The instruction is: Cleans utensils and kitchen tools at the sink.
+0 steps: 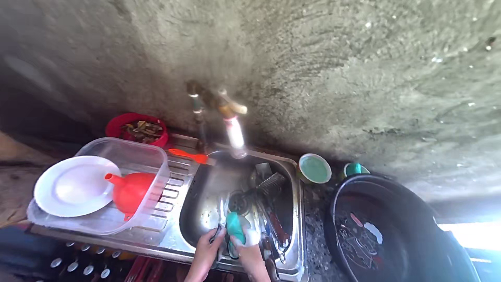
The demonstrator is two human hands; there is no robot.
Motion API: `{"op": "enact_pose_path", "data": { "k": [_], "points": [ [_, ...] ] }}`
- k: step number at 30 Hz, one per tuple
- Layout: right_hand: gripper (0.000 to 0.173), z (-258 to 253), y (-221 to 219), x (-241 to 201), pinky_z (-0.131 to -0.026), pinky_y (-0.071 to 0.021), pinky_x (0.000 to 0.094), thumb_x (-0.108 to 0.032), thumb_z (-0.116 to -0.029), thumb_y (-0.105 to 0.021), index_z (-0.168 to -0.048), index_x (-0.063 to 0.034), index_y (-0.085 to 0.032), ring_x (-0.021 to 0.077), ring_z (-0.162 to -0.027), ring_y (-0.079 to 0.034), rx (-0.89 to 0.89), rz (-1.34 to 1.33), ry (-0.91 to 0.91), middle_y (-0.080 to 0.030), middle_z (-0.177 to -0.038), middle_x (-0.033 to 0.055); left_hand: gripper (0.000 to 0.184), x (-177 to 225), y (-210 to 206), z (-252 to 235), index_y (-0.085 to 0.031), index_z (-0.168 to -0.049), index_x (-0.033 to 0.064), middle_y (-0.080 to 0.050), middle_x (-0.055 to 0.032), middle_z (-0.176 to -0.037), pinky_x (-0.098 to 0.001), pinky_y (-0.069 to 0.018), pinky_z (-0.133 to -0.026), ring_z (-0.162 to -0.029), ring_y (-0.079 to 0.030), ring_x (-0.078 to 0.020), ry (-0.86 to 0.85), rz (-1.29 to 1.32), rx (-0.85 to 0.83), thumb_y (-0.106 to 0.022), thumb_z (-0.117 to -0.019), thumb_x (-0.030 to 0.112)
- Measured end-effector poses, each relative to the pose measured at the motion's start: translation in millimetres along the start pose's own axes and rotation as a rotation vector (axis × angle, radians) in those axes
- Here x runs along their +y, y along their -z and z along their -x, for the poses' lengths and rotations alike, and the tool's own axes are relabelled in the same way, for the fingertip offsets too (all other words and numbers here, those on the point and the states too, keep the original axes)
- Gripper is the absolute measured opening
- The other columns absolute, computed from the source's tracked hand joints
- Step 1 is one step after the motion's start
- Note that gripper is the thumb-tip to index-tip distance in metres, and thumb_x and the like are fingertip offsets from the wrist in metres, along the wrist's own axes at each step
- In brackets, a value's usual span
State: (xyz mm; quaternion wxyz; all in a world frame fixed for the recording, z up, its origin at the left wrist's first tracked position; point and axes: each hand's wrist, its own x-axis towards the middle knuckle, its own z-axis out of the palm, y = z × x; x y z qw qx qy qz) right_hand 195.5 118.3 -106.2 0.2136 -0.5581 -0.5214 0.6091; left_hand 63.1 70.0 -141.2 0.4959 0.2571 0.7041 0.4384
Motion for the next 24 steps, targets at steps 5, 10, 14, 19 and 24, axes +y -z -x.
{"op": "enact_pose_path", "data": {
  "k": [5,10,14,19,24],
  "points": [
    [0.027,9.2,20.5,-3.1,-0.091,-0.0547,0.0381,-0.006,-0.0930,-0.069,-0.117,0.0059,-0.068,0.0207,-0.097,-0.068,-0.014,0.038,0.090,-0.071,-0.105,0.0181,0.024,9.8,28.0,3.3,-0.064,-0.122,-0.0006,-0.059,0.0007,-0.069,-0.0186,-0.0448,-0.046,-0.047,-0.049,-0.0038,0.138,0.062,-0.203,-0.055,-0.1044,0.013],
    [0.030,19.5,23.7,-6.7,-0.088,-0.0573,0.0335,-0.012,-0.0982,-0.065,-0.121,0.0071,-0.065,0.0145,-0.094,-0.069,0.129,-0.201,0.063,-0.071,-0.104,0.0151,0.032,27.0,35.0,1.6,-0.051,-0.136,0.0035,-0.068,-0.0016,-0.096,-0.0152,-0.0462,-0.046,-0.049,-0.051,-0.0013,0.187,0.220,-0.355,-0.045,-0.1049,0.009],
    [0.029,13.3,46.2,-13.9,-0.094,-0.0542,0.0280,-0.016,-0.1035,-0.057,-0.121,0.0050,-0.065,0.0090,-0.103,-0.066,0.152,-0.332,0.076,-0.070,-0.111,0.0110,0.033,33.7,34.9,4.4,-0.053,-0.135,0.0062,-0.070,0.0006,-0.098,-0.0143,-0.0437,-0.045,-0.047,-0.048,0.0004,0.195,0.169,-0.434,-0.045,-0.1045,0.012],
    [0.020,3.2,55.8,-14.7,-0.085,-0.0584,0.0292,-0.012,-0.0999,-0.062,-0.108,0.0035,-0.071,0.0099,-0.090,-0.070,0.167,-0.313,0.089,-0.074,-0.097,0.0087,0.045,28.9,43.9,3.7,-0.045,-0.144,0.0108,-0.071,-0.0007,-0.118,-0.0156,-0.0479,-0.049,-0.050,-0.053,0.0001,0.162,0.148,-0.577,-0.048,-0.0996,0.015],
    [0.023,3.4,64.7,-21.4,-0.079,-0.0589,0.0286,-0.014,-0.1049,-0.054,-0.107,0.0025,-0.069,0.0092,-0.083,-0.070,0.210,-0.356,0.085,-0.072,-0.090,0.0061,0.042,29.1,52.0,8.7,-0.049,-0.140,0.0117,-0.071,0.0006,-0.119,-0.0160,-0.0492,-0.051,-0.052,-0.055,0.0005,0.120,0.162,-0.605,-0.051,-0.0980,0.015]
  ]
}}
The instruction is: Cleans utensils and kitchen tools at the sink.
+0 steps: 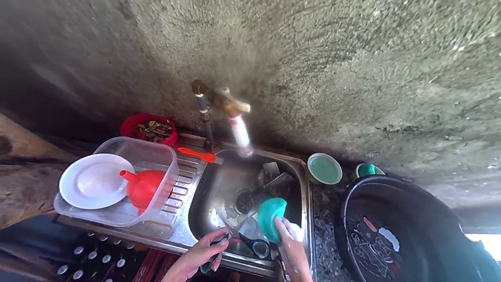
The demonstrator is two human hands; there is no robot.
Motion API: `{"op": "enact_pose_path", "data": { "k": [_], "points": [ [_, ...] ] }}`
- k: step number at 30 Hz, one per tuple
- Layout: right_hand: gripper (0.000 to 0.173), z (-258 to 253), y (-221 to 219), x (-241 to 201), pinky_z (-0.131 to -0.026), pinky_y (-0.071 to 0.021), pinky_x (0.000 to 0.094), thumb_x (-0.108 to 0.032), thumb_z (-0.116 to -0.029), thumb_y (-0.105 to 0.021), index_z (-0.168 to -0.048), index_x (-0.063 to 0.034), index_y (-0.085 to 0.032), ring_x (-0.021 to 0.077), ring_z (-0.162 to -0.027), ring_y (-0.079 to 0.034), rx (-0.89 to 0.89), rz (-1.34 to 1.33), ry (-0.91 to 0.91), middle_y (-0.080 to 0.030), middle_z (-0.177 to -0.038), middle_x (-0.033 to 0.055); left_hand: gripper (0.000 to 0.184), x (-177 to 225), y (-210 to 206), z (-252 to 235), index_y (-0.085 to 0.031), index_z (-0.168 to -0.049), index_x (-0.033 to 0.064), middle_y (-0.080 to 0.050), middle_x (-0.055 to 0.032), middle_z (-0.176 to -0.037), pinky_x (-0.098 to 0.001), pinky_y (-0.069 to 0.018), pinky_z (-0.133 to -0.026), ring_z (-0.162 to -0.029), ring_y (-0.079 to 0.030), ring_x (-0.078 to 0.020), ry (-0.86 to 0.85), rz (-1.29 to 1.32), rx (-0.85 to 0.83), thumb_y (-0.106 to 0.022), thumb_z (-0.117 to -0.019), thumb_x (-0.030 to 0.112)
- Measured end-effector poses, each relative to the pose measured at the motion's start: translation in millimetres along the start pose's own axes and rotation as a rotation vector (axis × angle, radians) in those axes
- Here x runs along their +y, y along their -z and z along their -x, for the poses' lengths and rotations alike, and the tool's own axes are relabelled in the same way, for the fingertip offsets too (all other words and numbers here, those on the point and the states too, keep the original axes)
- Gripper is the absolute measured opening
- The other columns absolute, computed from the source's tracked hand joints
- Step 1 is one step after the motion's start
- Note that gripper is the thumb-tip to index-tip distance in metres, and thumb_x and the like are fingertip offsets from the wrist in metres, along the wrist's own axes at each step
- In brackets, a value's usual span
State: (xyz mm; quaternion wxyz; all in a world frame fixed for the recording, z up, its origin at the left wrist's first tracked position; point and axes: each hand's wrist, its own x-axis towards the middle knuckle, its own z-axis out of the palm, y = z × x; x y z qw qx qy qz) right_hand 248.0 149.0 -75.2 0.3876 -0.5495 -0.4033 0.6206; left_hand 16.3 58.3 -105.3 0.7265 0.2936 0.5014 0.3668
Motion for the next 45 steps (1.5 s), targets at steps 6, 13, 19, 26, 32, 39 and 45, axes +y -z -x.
{"op": "enact_pose_path", "data": {
  "k": [6,13,19,26,32,39,45],
  "points": [
    [0.014,-8.5,-17.9,4.4,-0.078,-0.0595,0.0289,-0.008,-0.0900,-0.074,-0.100,0.0020,-0.071,0.0099,-0.080,-0.071,-0.303,0.194,-0.129,-0.073,-0.087,0.0063,0.044,-0.1,-3.0,-2.0,-0.046,-0.146,0.0107,-0.075,-0.0011,-0.100,-0.0157,-0.0439,-0.047,-0.048,-0.051,0.0005,0.075,-0.032,-0.064,-0.049,-0.1022,0.014],
    [0.020,-37.5,-13.7,0.4,-0.071,-0.0578,0.0299,-0.010,-0.0982,-0.066,-0.108,0.0069,-0.066,0.0122,-0.075,-0.067,0.221,0.052,-0.020,-0.070,-0.087,0.0110,0.041,-0.4,1.1,12.0,-0.048,-0.142,0.0134,-0.073,0.0007,-0.091,-0.0154,-0.0418,-0.045,-0.047,-0.049,0.0001,0.089,-0.054,-0.044,-0.048,-0.1012,0.014],
    [0.030,12.6,-25.6,10.3,-0.091,-0.0571,0.0388,-0.014,-0.0938,-0.071,-0.115,0.0073,-0.068,0.0201,-0.096,-0.071,-0.159,0.388,0.049,-0.073,-0.102,0.0170,0.039,-17.1,-8.0,-5.2,-0.059,-0.130,0.0021,-0.065,-0.0036,-0.115,-0.0287,-0.0581,-0.087,-0.097,-0.067,-0.0118,-0.198,0.012,0.272,-0.060,-0.0917,0.012],
    [0.042,32.7,-81.2,52.7,-0.101,-0.0514,0.0313,-0.011,-0.1012,-0.060,-0.137,0.0102,-0.051,0.0160,-0.112,-0.064,-0.133,0.069,-0.059,-0.065,-0.123,0.0213,0.032,-27.1,-22.9,-26.5,-0.066,-0.126,0.0002,-0.067,-0.0093,-0.121,-0.0267,-0.0537,-0.093,-0.105,-0.064,-0.0110,-0.350,-0.069,0.584,-0.055,-0.0970,0.007],
    [0.034,23.6,-85.8,53.6,-0.092,-0.0529,0.0291,-0.012,-0.1057,-0.054,-0.134,0.0067,-0.051,0.0131,-0.102,-0.064,-0.066,-0.203,-0.285,-0.065,-0.116,0.0157,0.032,-11.4,-8.0,-24.7,-0.078,-0.109,0.0116,-0.055,-0.0290,-0.129,-0.0756,-0.0252,-0.101,-0.123,-0.045,-0.0555,-0.278,-0.911,0.723,-0.075,-0.0883,0.036],
    [0.046,26.9,-85.5,48.6,-0.103,-0.0484,0.0346,-0.010,-0.1058,-0.053,-0.147,0.0065,-0.041,0.0207,-0.118,-0.060,-0.023,-0.066,-0.235,-0.058,-0.134,0.0228,0.029,2.1,12.4,-34.0,-0.069,-0.118,-0.0009,-0.067,-0.0104,-0.091,-0.0339,-0.0512,-0.075,-0.076,-0.060,-0.0145,-0.091,-0.543,0.316,-0.061,-0.1024,0.022],
    [0.037,52.6,-61.3,34.0,-0.084,-0.0554,0.0267,-0.005,-0.1000,-0.052,-0.132,0.0133,-0.050,0.0108,-0.091,-0.065,0.221,-0.048,-0.121,-0.063,-0.107,0.0175,0.017,-2.6,0.3,-40.4,-0.070,-0.104,0.0008,-0.067,0.0014,-0.085,-0.0221,-0.0522,-0.071,-0.073,-0.061,-0.0025,-0.082,-0.108,0.369,-0.060,-0.1012,0.014]
  ]
}}
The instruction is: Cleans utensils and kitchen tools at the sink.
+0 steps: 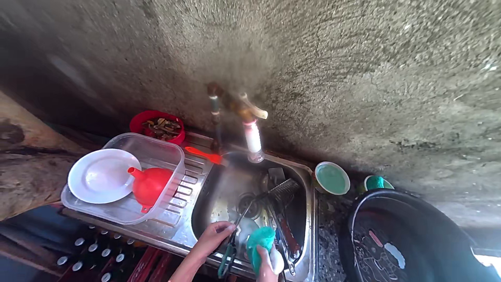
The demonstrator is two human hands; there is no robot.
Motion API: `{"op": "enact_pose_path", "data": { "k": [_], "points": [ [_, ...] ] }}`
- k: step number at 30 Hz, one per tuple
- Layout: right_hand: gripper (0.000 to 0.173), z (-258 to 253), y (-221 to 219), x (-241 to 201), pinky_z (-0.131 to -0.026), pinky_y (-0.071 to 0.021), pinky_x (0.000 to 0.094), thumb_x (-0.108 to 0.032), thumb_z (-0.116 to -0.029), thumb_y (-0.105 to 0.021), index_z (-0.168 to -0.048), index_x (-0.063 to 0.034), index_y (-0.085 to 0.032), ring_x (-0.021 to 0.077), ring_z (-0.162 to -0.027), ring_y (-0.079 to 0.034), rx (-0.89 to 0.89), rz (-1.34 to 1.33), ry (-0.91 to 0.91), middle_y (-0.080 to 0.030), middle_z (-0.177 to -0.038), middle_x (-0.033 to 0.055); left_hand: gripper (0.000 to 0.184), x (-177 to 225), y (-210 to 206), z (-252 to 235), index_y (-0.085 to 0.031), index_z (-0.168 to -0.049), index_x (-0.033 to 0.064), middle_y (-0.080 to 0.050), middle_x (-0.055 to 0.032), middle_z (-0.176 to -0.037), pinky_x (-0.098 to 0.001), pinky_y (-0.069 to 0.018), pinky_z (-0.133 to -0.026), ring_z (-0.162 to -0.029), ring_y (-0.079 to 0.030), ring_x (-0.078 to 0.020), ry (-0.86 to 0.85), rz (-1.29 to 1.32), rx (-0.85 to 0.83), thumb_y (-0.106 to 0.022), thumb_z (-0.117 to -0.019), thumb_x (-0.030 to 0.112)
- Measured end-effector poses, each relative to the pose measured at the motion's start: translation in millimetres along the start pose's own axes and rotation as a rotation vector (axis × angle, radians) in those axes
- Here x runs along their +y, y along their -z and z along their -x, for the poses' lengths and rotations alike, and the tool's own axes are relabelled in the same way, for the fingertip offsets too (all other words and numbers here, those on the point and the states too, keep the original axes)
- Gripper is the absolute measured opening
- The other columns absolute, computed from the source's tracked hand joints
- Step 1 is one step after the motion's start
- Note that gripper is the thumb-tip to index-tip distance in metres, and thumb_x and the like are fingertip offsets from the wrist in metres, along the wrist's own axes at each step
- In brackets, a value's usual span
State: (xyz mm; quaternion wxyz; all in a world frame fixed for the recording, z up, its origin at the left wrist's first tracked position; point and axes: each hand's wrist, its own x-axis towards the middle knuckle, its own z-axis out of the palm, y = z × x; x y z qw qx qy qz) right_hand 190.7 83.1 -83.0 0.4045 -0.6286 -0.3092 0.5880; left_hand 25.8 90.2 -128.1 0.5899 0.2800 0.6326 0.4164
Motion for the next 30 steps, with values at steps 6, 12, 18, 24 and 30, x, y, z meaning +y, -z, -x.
{"op": "enact_pose_path", "data": {
  "k": [6,12,18,24,30],
  "points": [
    [0.036,1.9,0.5,-4.9,-0.100,-0.0519,0.0429,-0.008,-0.1003,-0.059,-0.129,0.0137,-0.058,0.0287,-0.108,-0.067,-0.336,0.443,0.150,-0.068,-0.114,0.0270,0.015,0.6,-14.2,-3.4,-0.068,-0.105,-0.0015,-0.066,-0.0014,-0.088,-0.0244,-0.0534,-0.076,-0.080,-0.063,-0.0059,-0.093,0.013,0.056,-0.066,-0.0940,0.009],
    [0.034,-5.1,2.1,-6.4,-0.094,-0.0542,0.0381,-0.004,-0.0949,-0.062,-0.122,0.0168,-0.062,0.0247,-0.100,-0.069,-0.066,0.380,0.384,-0.070,-0.106,0.0270,0.008,12.9,-15.6,1.9,-0.067,-0.100,0.0011,-0.064,0.0023,-0.083,-0.0220,-0.0524,-0.072,-0.076,-0.061,-0.0038,-0.114,0.147,0.135,-0.065,-0.0953,0.007],
    [0.042,-14.0,-12.7,7.5,-0.103,-0.0508,0.0431,-0.006,-0.0959,-0.065,-0.130,0.0158,-0.057,0.0319,-0.112,-0.067,-0.357,0.547,0.340,-0.068,-0.117,0.0284,0.008,23.3,-33.4,4.9,-0.067,-0.101,-0.0028,-0.065,-0.0018,-0.084,-0.0240,-0.0544,-0.073,-0.077,-0.063,-0.0065,-0.112,0.214,0.215,-0.064,-0.0966,0.003],
    [0.033,-14.6,-27.3,30.4,-0.098,-0.0536,0.0492,-0.006,-0.0955,-0.064,-0.118,0.0178,-0.063,0.0390,-0.103,-0.071,-0.069,0.527,0.514,-0.070,-0.107,0.0306,0.005,28.8,-40.4,5.7,-0.069,-0.096,-0.0001,-0.066,-0.0007,-0.082,-0.0240,-0.0546,-0.073,-0.076,-0.063,-0.0065,-0.150,0.319,0.298,-0.065,-0.0957,0.003],
    [0.037,16.4,-28.7,16.4,-0.089,-0.0531,0.0257,-0.011,-0.1060,-0.041,-0.117,0.0225,-0.054,0.0117,-0.093,-0.065,0.256,0.152,0.345,-0.064,-0.096,0.0237,0.018,37.8,-54.1,24.1,-0.071,-0.099,-0.0007,-0.067,-0.0007,-0.086,-0.0242,-0.0540,-0.076,-0.081,-0.063,-0.0046,-0.313,0.097,0.373,-0.069,-0.0911,0.016]
  ]
}}
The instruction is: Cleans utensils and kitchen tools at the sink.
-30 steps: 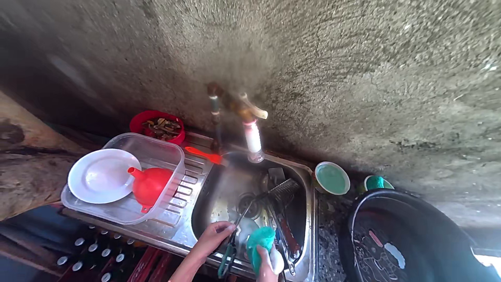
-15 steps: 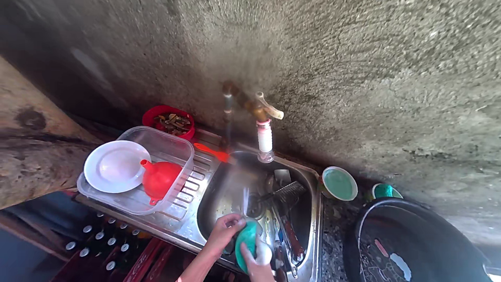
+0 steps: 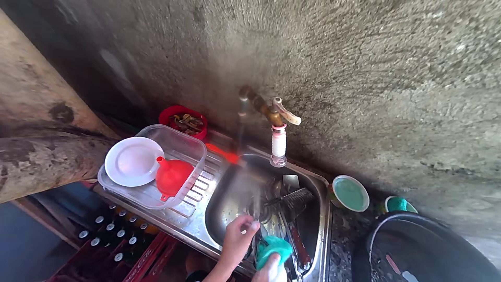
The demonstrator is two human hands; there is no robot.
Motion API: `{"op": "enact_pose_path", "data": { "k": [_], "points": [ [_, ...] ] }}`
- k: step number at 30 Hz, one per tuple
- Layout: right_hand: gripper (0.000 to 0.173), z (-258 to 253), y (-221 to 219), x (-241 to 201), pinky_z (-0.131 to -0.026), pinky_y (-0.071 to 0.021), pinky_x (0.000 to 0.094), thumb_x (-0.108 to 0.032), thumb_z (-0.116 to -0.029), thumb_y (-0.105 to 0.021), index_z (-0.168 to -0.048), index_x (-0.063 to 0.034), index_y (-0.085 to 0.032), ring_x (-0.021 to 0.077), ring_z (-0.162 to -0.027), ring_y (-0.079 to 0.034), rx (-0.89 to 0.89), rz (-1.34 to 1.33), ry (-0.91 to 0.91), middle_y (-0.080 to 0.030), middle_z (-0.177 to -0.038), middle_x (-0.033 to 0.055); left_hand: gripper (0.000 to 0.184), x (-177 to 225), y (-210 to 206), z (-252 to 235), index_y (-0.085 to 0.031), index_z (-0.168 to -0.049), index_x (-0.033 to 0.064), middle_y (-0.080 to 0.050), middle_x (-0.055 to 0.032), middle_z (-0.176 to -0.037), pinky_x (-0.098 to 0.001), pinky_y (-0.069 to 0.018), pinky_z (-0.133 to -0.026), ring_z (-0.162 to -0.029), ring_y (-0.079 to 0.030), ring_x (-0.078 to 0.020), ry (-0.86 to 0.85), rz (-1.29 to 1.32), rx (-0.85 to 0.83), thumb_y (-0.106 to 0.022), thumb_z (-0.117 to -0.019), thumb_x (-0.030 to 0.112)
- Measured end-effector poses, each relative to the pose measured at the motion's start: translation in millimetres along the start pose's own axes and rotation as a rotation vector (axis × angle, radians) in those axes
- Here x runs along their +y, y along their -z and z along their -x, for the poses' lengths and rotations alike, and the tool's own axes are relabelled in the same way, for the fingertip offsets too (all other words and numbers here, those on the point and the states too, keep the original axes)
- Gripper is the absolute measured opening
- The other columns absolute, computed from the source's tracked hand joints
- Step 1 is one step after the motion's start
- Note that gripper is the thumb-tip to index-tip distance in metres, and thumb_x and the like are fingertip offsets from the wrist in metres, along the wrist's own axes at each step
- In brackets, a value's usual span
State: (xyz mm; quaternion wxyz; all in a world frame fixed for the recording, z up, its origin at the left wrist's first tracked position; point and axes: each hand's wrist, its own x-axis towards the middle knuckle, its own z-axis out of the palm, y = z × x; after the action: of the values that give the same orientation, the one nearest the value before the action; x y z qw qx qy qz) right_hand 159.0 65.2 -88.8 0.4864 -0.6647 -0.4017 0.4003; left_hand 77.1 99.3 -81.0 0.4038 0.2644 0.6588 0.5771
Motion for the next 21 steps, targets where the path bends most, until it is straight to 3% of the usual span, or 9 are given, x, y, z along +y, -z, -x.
{"op": "enact_pose_path", "data": {
  "k": [2,4,8,12,15,18,20,21],
  "points": [
    [0.042,-5.5,5.3,0.3,-0.089,-0.0524,0.0239,-0.017,-0.1080,-0.036,-0.120,0.0202,-0.052,0.0075,-0.092,-0.064,0.057,-0.042,-0.055,-0.062,-0.097,0.0193,0.017,5.5,2.0,-0.1,-0.069,-0.100,-0.0023,-0.066,-0.0007,-0.086,-0.0234,-0.0532,-0.075,-0.080,-0.063,-0.0041,-0.013,0.061,0.143,-0.067,-0.0918,0.013],
    [0.043,-7.3,11.3,0.1,-0.091,-0.0516,0.0222,-0.021,-0.1096,-0.038,-0.124,0.0171,-0.052,0.0041,-0.095,-0.063,-0.073,-0.075,-0.132,-0.062,-0.101,0.0162,0.013,8.7,2.8,-5.8,-0.066,-0.103,-0.0016,-0.066,-0.0002,-0.089,-0.0234,-0.0533,-0.080,-0.084,-0.063,-0.0043,0.051,0.231,0.228,-0.064,-0.0950,0.009],
    [0.034,-7.3,3.3,9.6,-0.083,-0.0553,0.0195,-0.018,-0.1092,-0.039,-0.122,0.0102,-0.054,0.0007,-0.085,-0.066,-0.323,-0.283,-0.317,-0.066,-0.094,0.0062,0.034,5.6,-3.8,-10.4,-0.055,-0.132,-0.0029,-0.063,-0.0126,-0.122,-0.0339,-0.0499,-0.095,-0.109,-0.060,-0.0147,0.281,0.471,0.219,-0.055,-0.1049,0.017],
    [0.031,-8.8,-3.0,9.7,-0.083,-0.0571,0.0207,-0.019,-0.1115,-0.035,-0.129,0.0018,-0.049,0.0034,-0.089,-0.068,-0.309,-0.573,-0.490,-0.067,-0.100,0.0039,0.043,-1.0,-11.3,-9.1,-0.046,-0.144,-0.0003,-0.055,-0.0158,-0.136,-0.0372,-0.0480,-0.100,-0.119,-0.056,-0.0187,0.338,0.570,0.270,-0.053,-0.1060,0.018],
    [0.027,-4.3,-2.5,17.8,-0.085,-0.0578,0.0221,-0.014,-0.1075,-0.040,-0.124,0.0048,-0.052,0.0031,-0.089,-0.069,-0.341,-0.496,-0.410,-0.069,-0.098,0.0049,0.044,-5.4,-13.3,-0.3,-0.047,-0.142,-0.0023,-0.057,-0.0152,-0.132,-0.0358,-0.0490,-0.099,-0.116,-0.057,-0.0169,0.322,0.527,0.202,-0.054,-0.1045,0.019],
    [0.025,-5.1,-1.6,3.9,-0.087,-0.0536,0.0218,-0.003,-0.1012,-0.055,-0.122,0.0123,-0.054,0.0042,-0.091,-0.064,-0.324,-0.213,-0.330,-0.066,-0.101,0.0120,0.038,-9.7,-16.2,12.7,-0.053,-0.133,-0.0060,-0.064,-0.0116,-0.120,-0.0304,-0.0524,-0.094,-0.106,-0.062,-0.0112,0.274,0.479,0.116,-0.058,-0.1011,0.015],
    [0.027,-8.3,1.6,-0.4,-0.093,-0.0492,0.0265,0.000,-0.0991,-0.058,-0.121,0.0169,-0.057,0.0118,-0.098,-0.062,-0.316,-0.021,-0.227,-0.066,-0.108,0.0209,0.028,-12.0,-18.3,17.1,-0.059,-0.122,-0.0041,-0.067,-0.0081,-0.111,-0.0295,-0.0534,-0.090,-0.101,-0.063,-0.0095,0.275,0.470,0.121,-0.060,-0.0993,0.013],
    [0.029,-9.9,3.6,8.6,-0.097,-0.0491,0.0302,0.002,-0.0980,-0.057,-0.120,0.0197,-0.058,0.0177,-0.102,-0.064,-0.333,0.043,-0.114,-0.067,-0.111,0.0259,0.029,-13.9,-18.3,16.6,-0.058,-0.123,-0.0040,-0.066,-0.0091,-0.114,-0.0310,-0.0520,-0.092,-0.104,-0.062,-0.0109,0.287,0.473,0.125,-0.059,-0.0999,0.014]
  ]
}}
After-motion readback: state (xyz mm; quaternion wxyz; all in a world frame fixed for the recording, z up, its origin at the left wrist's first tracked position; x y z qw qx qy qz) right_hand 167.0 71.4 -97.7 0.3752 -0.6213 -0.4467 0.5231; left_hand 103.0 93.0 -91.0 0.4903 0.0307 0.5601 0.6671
